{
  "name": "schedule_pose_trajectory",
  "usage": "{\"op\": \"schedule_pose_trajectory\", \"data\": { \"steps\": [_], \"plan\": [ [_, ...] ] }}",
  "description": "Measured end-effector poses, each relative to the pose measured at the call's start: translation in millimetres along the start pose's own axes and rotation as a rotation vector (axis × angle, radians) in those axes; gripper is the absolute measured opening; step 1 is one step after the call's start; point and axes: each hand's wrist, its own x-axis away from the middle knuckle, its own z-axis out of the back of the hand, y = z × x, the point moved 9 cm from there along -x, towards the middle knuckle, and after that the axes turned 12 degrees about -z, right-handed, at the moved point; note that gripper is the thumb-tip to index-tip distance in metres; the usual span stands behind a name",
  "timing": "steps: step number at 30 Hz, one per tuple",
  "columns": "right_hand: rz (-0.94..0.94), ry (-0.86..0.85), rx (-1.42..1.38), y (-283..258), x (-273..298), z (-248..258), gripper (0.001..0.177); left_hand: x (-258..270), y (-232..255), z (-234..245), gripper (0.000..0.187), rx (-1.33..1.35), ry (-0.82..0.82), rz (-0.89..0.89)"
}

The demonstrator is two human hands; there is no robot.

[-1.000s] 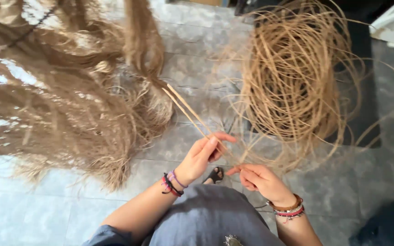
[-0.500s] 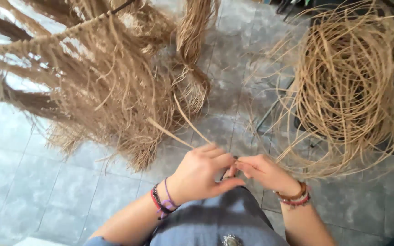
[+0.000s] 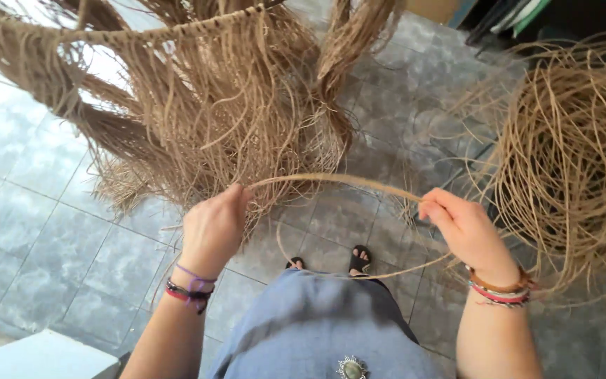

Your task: Weaving and knotting natural fiber strands onto a circular frame to construct a large decorative object.

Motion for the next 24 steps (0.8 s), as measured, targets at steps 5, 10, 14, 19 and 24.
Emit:
{"op": "schedule_pose_trajectory", "data": {
  "steps": [5,10,14,19,24],
  "plan": [
    [0.296,-0.173,0.022,-119.1,-1.2,-44.2,0.017,-26.7,127.5,64.9,0.098,0.276,0.237,-0.497],
    [0.471,-0.301,0.088,-160.2,-17.6,-41.1,0.022,-41.2,130.4,26.4,0.061,0.526,-0.072,-0.36],
    [0.376,-0.349,0.132,-121.9,-76.9,-20.2,0.025,-21.0,33.6,16.8,0.024,0.232,0.027,-0.079],
    [0.47,-0.463,0.289,-161.2,-111.9,-34.2,0.027,-38.5,38.2,6.7,0.021,0.169,-0.139,0.026],
    [0.793,-0.505,0.423,-185.0,-133.0,-61.1,0.03,-127.4,132.8,-16.9,0.072,0.436,-0.002,-0.078]
  ]
}}
